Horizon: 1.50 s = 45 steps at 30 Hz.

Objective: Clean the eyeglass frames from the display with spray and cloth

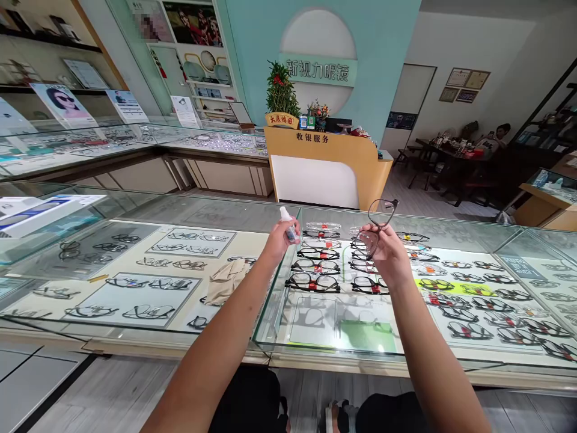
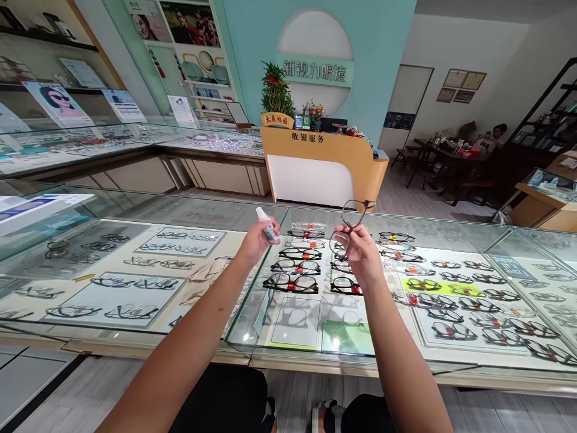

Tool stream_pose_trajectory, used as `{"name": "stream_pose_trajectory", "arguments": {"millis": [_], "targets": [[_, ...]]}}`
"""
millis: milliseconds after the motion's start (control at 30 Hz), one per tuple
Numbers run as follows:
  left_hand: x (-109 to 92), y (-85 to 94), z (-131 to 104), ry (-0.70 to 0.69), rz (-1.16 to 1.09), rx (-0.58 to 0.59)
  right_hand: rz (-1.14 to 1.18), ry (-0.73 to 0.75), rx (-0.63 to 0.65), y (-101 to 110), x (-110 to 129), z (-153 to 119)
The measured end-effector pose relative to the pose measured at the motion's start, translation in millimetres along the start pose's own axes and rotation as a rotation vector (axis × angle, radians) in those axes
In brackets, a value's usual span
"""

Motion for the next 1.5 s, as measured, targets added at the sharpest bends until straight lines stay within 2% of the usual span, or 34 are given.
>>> {"name": "stream_pose_trajectory", "arguments": {"millis": [167,233,367,567,800,1033,1167,1400,1500], "targets": [[-10,-45.8,-28,0.096,-0.214,0.363,-0.072,-0.027,0.050,-7,-16,-3],[-10,-55.0,-35,0.112,-0.240,0.418,-0.123,-0.045,0.067,-10,-23,-6],[-6,-64.4,-39,0.067,-0.156,0.440,-0.226,-0.079,0.119,-18,-35,-11],[-8,-63.6,-40,-0.143,0.205,0.276,-0.259,-0.145,0.194,-32,-49,-19],[-9,-68.3,-45,-0.172,0.315,0.264,-0.289,-0.180,0.249,-42,-53,-24],[-9,-72.2,-48,-0.192,0.389,0.299,-0.257,-0.184,0.246,-40,-55,-24],[-6,-77.6,-51,-0.219,0.472,0.371,-0.169,-0.165,0.177,-32,-54,-18],[11,-87.3,-59,-0.099,0.503,0.525,-0.095,-0.160,0.101,-28,-48,-14],[10,-85.6,-57,-0.120,0.498,0.521,-0.076,-0.165,0.100,-30,-46,-14]]}}
Point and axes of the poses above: each hand's wrist, its own z-axis towards the middle knuckle, its own y-axis out of the back of the hand, x = y × z, the point moved 8 cm from there along z, towards the middle knuckle, and after that the axes turned 5 degrees about y, right-handed, at the moved point
